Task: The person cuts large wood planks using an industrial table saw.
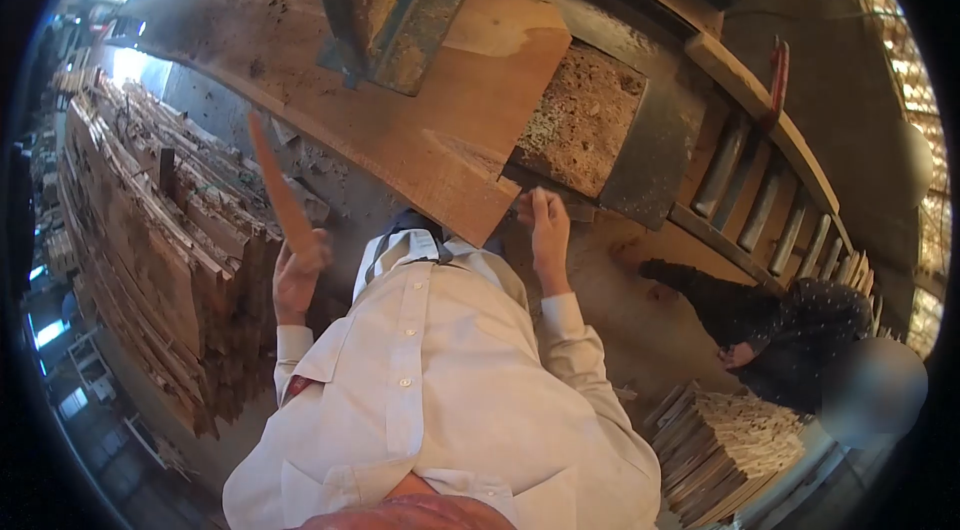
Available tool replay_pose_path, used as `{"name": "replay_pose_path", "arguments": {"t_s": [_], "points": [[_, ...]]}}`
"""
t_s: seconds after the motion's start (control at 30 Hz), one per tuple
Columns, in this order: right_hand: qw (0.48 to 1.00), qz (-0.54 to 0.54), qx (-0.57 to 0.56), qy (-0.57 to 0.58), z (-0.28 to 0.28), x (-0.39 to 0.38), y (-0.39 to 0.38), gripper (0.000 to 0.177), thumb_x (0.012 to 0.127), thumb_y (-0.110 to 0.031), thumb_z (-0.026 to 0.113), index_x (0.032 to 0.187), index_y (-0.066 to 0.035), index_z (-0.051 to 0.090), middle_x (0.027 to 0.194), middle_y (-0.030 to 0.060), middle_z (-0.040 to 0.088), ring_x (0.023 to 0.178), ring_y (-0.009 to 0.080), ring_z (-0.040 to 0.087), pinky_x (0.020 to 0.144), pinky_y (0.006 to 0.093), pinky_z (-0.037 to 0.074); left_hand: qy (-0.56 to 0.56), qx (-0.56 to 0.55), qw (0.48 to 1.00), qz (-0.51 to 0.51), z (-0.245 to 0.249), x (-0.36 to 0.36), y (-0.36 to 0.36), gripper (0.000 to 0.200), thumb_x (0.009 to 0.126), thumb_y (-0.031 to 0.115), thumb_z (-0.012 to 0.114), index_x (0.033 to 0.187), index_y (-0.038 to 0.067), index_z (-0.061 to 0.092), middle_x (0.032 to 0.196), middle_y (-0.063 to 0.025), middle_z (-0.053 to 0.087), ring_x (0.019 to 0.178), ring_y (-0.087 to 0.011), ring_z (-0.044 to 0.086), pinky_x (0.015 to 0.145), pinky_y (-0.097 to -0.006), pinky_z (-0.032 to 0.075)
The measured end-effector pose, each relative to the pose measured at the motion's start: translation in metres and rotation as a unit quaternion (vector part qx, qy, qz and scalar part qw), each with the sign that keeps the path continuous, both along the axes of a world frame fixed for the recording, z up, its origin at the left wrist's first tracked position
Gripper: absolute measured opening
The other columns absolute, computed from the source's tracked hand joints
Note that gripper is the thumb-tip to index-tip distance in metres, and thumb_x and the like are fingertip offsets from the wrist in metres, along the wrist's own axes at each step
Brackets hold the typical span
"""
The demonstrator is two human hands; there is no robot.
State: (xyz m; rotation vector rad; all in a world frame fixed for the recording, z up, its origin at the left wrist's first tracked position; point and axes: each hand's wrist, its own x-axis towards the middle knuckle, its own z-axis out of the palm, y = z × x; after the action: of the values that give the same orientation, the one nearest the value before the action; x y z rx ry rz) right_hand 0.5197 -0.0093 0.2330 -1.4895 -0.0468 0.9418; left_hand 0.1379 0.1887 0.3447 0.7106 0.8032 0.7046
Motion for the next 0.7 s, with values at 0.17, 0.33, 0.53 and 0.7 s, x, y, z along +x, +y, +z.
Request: {"name": "replay_pose_path", "arguments": {"t_s": [0.17, 0.33, 0.53, 0.7], "points": [[0.974, -0.006, 0.038, 0.224, -0.010, -0.046, 0.005, 0.042, 0.105, -0.045, 0.056, 0.123, -0.008, 0.062, 0.111, 0.0040, 0.070, 0.095, 0.0153, 0.069, 0.082, 0.0304, 0.056, 0.052, -0.154, 0.971, 0.175, -0.076, -0.084, -0.001, 0.034, 0.101, 0.026, 0.062, 0.125, 0.002, 0.060, 0.110, -0.0170, 0.067, 0.088, -0.0235, 0.068, 0.077, -0.0359, 0.058], [0.965, -0.004, 0.039, 0.258, -0.009, -0.060, 0.027, 0.054, 0.104, -0.049, 0.056, 0.135, -0.004, 0.057, 0.128, 0.0069, 0.065, 0.114, 0.0162, 0.064, 0.092, 0.0319, 0.054, 0.187, -0.246, 0.928, 0.209, -0.212, -0.151, -0.014, 0.026, 0.099, 0.032, 0.067, 0.098, 0.005, 0.065, 0.080, -0.0065, 0.062, 0.070, -0.0219, 0.063, 0.059, -0.0370, 0.055], [0.990, -0.026, -0.035, 0.133, -0.002, -0.071, 0.038, 0.071, 0.104, -0.056, 0.050, 0.145, 0.001, 0.048, 0.145, 0.0133, 0.055, 0.128, 0.0257, 0.054, 0.108, 0.0369, 0.043, 0.414, -0.300, 0.835, 0.201, -0.314, -0.170, -0.019, 0.033, 0.091, 0.038, 0.077, 0.084, 0.006, 0.071, 0.072, -0.0045, 0.062, 0.058, -0.0218, 0.058, 0.052, -0.0427, 0.054], [0.990, -0.048, -0.103, 0.088, 0.026, -0.084, 0.059, 0.079, 0.103, -0.060, 0.049, 0.151, 0.001, 0.042, 0.153, 0.0154, 0.047, 0.134, 0.0288, 0.049, 0.115, 0.0377, 0.036, 0.607, -0.115, 0.786, 0.000, -0.316, -0.147, 0.028, 0.047, 0.090, 0.047, 0.073, 0.095, 0.000, 0.075, 0.081, -0.0151, 0.073, 0.065, -0.0267, 0.071, 0.060, -0.0413, 0.058]]}}
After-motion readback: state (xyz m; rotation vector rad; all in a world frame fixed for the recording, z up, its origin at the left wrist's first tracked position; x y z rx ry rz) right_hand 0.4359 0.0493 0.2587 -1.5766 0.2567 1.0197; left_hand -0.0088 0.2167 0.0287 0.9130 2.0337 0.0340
